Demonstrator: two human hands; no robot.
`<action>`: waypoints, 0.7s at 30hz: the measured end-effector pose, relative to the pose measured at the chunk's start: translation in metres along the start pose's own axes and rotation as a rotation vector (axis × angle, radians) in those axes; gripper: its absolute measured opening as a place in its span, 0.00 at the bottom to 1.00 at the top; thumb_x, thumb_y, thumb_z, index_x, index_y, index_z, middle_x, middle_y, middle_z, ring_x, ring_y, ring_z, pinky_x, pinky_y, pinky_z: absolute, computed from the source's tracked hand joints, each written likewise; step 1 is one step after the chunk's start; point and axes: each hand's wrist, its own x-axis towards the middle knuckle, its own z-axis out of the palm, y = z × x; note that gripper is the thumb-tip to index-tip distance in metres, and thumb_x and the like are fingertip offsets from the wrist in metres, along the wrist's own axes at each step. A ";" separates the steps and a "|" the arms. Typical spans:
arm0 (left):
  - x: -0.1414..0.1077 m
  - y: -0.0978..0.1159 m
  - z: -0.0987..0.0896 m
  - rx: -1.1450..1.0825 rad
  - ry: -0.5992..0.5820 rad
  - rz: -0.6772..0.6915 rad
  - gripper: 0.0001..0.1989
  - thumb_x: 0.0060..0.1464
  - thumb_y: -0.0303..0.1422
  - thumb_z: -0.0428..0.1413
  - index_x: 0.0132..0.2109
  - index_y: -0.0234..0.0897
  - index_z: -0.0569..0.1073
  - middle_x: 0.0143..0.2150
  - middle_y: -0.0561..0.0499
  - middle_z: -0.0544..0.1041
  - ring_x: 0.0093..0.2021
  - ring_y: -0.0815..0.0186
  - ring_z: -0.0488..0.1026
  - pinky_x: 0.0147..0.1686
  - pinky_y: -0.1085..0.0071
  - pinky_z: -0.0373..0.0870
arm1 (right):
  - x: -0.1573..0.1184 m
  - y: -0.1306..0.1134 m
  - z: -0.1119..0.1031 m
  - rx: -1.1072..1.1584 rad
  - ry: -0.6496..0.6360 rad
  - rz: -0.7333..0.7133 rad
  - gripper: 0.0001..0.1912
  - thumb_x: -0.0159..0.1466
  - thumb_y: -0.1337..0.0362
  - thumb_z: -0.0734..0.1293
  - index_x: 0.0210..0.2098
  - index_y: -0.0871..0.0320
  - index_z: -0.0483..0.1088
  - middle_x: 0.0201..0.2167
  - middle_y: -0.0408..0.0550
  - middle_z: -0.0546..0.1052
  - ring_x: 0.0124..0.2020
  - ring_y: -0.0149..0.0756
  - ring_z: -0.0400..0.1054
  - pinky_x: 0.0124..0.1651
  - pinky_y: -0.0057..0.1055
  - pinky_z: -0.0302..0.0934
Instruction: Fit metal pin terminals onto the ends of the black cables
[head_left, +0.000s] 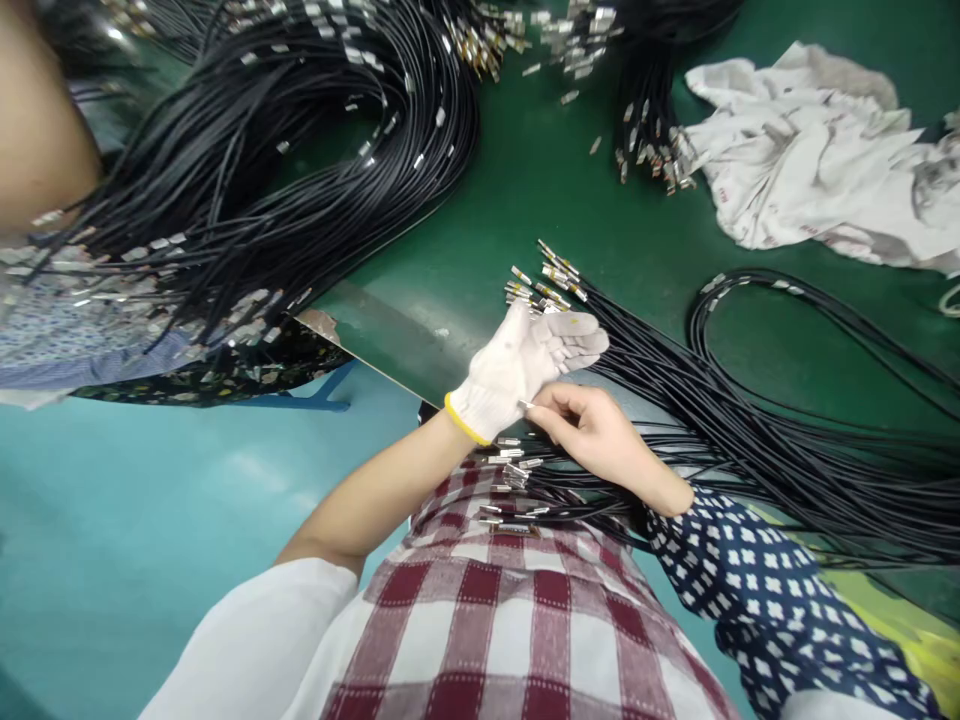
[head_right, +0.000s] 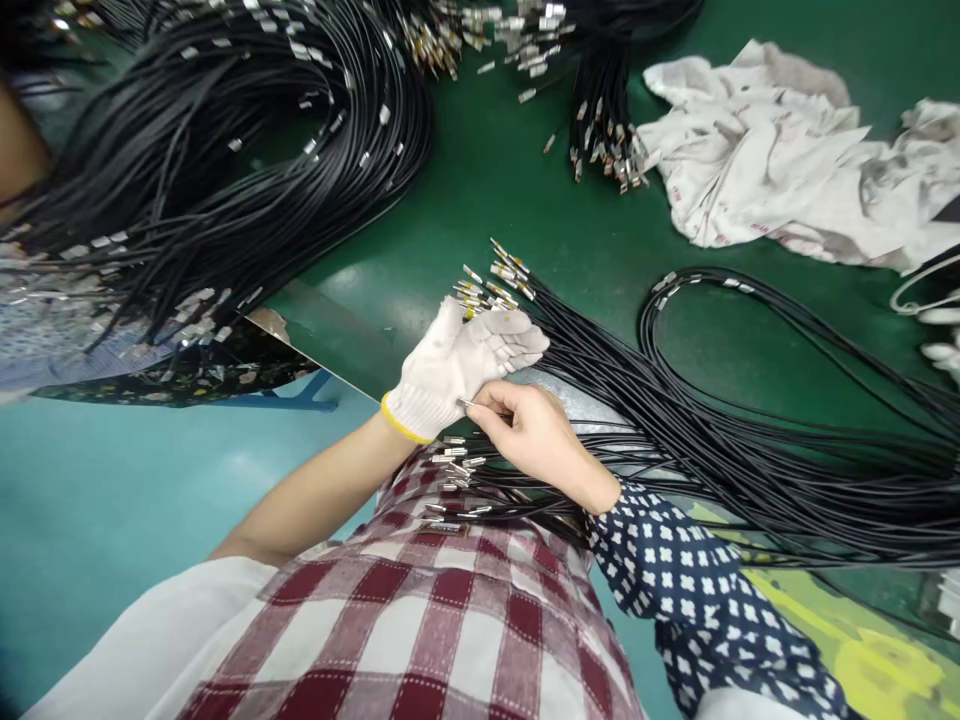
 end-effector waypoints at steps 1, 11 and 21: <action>0.000 0.002 -0.002 -0.032 -0.014 -0.006 0.32 0.63 0.57 0.46 0.42 0.33 0.80 0.43 0.41 0.83 0.51 0.53 0.79 0.57 0.58 0.70 | 0.000 0.000 -0.003 0.113 0.002 0.011 0.16 0.69 0.56 0.65 0.26 0.57 0.67 0.19 0.38 0.66 0.21 0.29 0.58 0.27 0.28 0.52; -0.006 -0.003 -0.002 0.128 -0.042 0.009 0.15 0.58 0.42 0.59 0.43 0.34 0.78 0.42 0.43 0.81 0.28 0.64 0.75 0.23 0.70 0.70 | 0.001 0.005 -0.005 0.512 0.223 0.014 0.18 0.64 0.48 0.69 0.32 0.58 0.73 0.23 0.42 0.74 0.24 0.30 0.66 0.31 0.30 0.66; -0.008 -0.005 -0.001 0.319 -0.032 0.068 0.16 0.58 0.41 0.60 0.46 0.33 0.79 0.47 0.41 0.80 0.31 0.66 0.75 0.24 0.72 0.70 | 0.003 0.009 0.002 0.609 0.323 0.027 0.19 0.59 0.47 0.74 0.33 0.57 0.74 0.23 0.43 0.78 0.23 0.32 0.71 0.32 0.33 0.72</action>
